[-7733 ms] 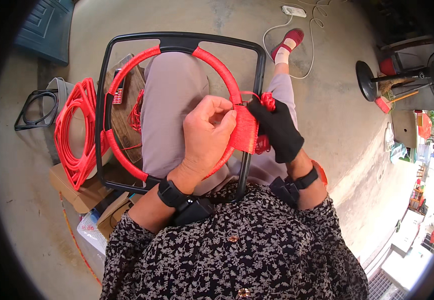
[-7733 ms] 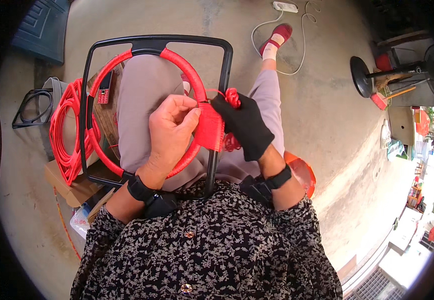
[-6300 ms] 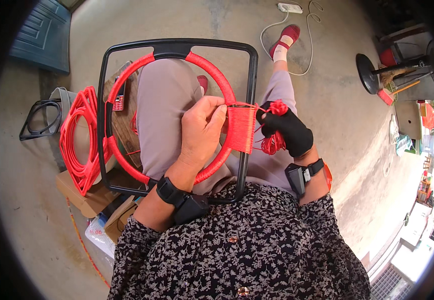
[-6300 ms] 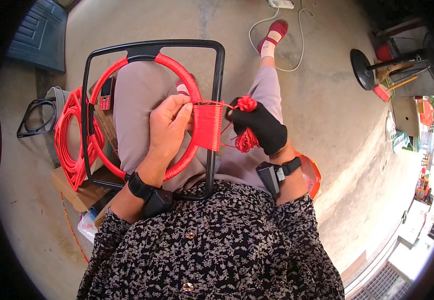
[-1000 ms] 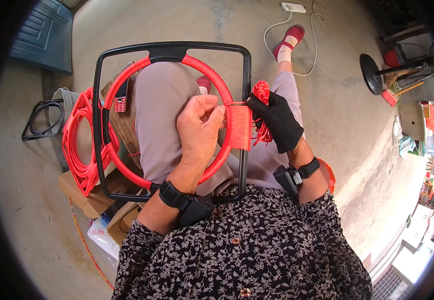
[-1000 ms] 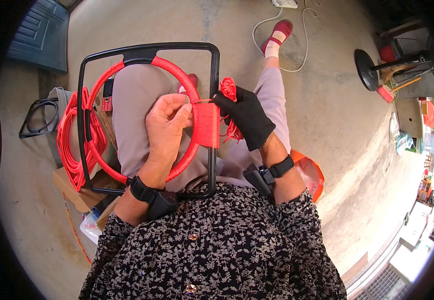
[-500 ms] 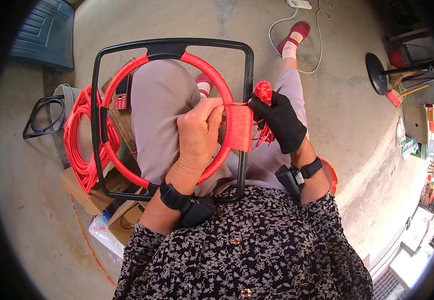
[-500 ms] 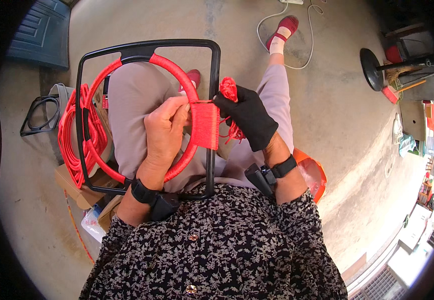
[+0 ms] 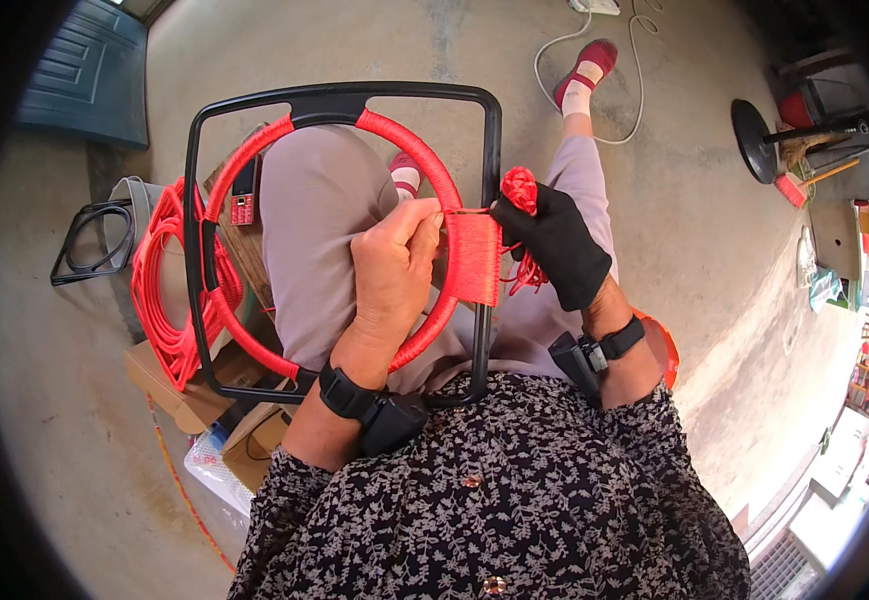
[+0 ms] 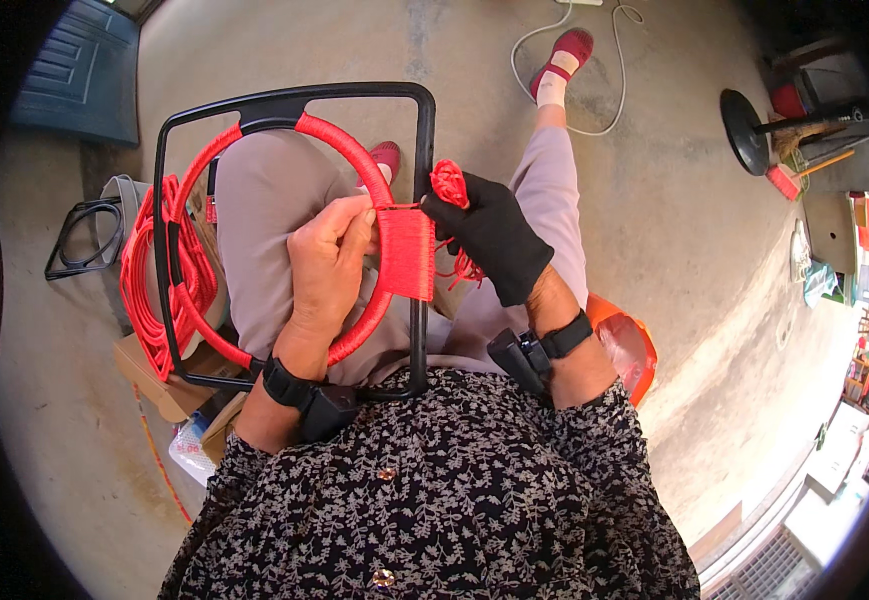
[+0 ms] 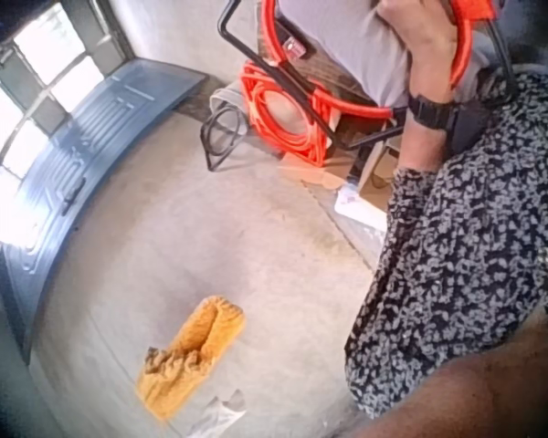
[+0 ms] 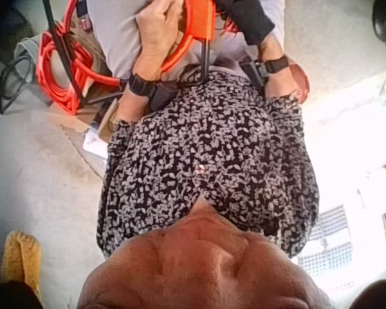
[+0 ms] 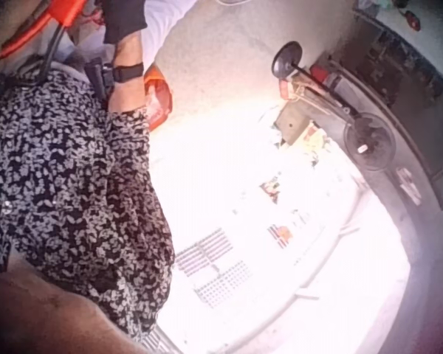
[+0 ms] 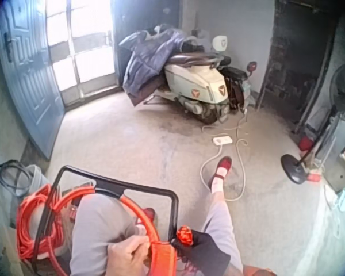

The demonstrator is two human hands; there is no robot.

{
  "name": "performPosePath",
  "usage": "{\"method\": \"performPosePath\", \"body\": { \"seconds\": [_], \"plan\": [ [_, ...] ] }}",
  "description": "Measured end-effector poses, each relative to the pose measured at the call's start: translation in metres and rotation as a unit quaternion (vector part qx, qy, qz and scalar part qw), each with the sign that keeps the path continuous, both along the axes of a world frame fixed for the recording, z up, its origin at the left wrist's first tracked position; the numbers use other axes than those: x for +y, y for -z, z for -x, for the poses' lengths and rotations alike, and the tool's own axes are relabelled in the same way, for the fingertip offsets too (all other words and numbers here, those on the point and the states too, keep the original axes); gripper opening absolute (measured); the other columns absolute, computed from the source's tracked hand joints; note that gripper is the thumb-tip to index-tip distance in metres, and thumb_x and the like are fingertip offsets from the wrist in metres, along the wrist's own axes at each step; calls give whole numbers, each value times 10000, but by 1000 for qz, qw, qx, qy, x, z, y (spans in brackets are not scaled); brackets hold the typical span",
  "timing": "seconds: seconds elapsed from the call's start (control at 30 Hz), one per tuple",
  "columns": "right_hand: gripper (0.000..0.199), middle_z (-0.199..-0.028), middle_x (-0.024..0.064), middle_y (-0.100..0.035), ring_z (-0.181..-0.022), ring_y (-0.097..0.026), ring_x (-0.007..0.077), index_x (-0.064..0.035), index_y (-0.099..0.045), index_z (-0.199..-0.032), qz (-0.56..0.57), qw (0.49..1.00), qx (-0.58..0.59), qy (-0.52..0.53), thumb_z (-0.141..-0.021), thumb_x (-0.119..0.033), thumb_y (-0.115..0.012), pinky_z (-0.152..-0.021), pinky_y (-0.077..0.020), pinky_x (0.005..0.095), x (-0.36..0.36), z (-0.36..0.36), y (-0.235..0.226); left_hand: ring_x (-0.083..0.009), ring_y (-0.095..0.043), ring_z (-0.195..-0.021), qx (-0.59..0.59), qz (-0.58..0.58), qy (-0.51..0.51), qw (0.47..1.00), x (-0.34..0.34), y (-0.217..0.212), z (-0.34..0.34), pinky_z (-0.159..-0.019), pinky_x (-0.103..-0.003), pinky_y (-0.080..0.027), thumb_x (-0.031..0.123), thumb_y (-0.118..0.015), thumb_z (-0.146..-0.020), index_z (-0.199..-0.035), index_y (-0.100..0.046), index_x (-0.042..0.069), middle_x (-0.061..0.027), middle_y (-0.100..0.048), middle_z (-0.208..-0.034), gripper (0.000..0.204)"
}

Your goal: The recorder is wrapping a red cable around a black metal frame.

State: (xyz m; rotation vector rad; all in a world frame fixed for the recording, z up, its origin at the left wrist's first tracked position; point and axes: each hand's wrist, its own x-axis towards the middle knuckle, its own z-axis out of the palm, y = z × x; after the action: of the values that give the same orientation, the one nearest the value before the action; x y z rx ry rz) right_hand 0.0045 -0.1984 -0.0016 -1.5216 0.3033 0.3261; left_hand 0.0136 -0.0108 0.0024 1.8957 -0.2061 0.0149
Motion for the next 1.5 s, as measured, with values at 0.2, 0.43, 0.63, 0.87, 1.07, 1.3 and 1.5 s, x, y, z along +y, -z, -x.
{"method": "performPosePath", "body": {
  "seconds": [0.2,0.43,0.63,0.87,1.07,1.3,1.5],
  "plan": [
    [229,-749,8,-613,-627,-572,72,-22,-624,-1006,-7,1000,26,-7,-874,-204,-667,-547,-478,238,-2,1,-4,-150,-640,-579,0,5,20,1000,0,-3,-1,-543,-286,-532,37,-582,-893,-957,-635,-4,-116,-634,-687,92],
    [211,-726,11,-606,-601,-562,71,-33,-623,-968,5,1000,-3,-7,-872,-218,-661,-521,-466,232,-3,2,6,-145,-642,-581,5,6,24,1000,4,2,-3,-536,-276,-514,45,-587,-892,-950,-640,-3,-113,-635,-673,92],
    [211,-698,13,-597,-583,-554,71,-37,-622,-949,-27,999,-7,18,-879,-234,-654,-509,-458,234,1,3,5,-73,-602,-620,13,-21,25,999,1,1,-3,-575,-235,-505,38,-577,-907,-974,-640,-24,-34,-638,-709,111],
    [212,-674,14,-590,-573,-548,71,-37,-614,-919,-21,999,38,3,-888,-245,-642,-509,-455,235,-2,3,9,-125,-631,-570,58,32,15,998,-1,6,-2,-533,-265,-506,50,-586,-896,-924,-638,-7,-87,-635,-653,82],
    [219,-686,8,-590,-570,-542,69,-33,-612,-913,-19,999,27,10,-895,-250,-638,-506,-446,235,0,6,7,-101,-620,-595,62,19,24,998,-2,1,-3,-547,-247,-499,51,-576,-907,-960,-640,-11,-57,-646,-696,104],
    [215,-705,6,-601,-575,-540,65,-32,-621,-930,-23,999,19,26,-898,-243,-641,-506,-444,238,2,5,6,-122,-611,-542,47,12,9,999,-2,8,-5,-517,-272,-487,63,-593,-889,-909,-629,-8,-78,-629,-646,82],
    [213,-701,6,-598,-587,-540,64,-30,-626,-917,-13,1000,4,13,-895,-241,-639,-513,-448,238,1,3,14,-120,-601,-585,59,12,0,998,-1,6,-1,-556,-264,-485,53,-591,-880,-900,-609,-14,-85,-629,-702,72]
  ]
}}
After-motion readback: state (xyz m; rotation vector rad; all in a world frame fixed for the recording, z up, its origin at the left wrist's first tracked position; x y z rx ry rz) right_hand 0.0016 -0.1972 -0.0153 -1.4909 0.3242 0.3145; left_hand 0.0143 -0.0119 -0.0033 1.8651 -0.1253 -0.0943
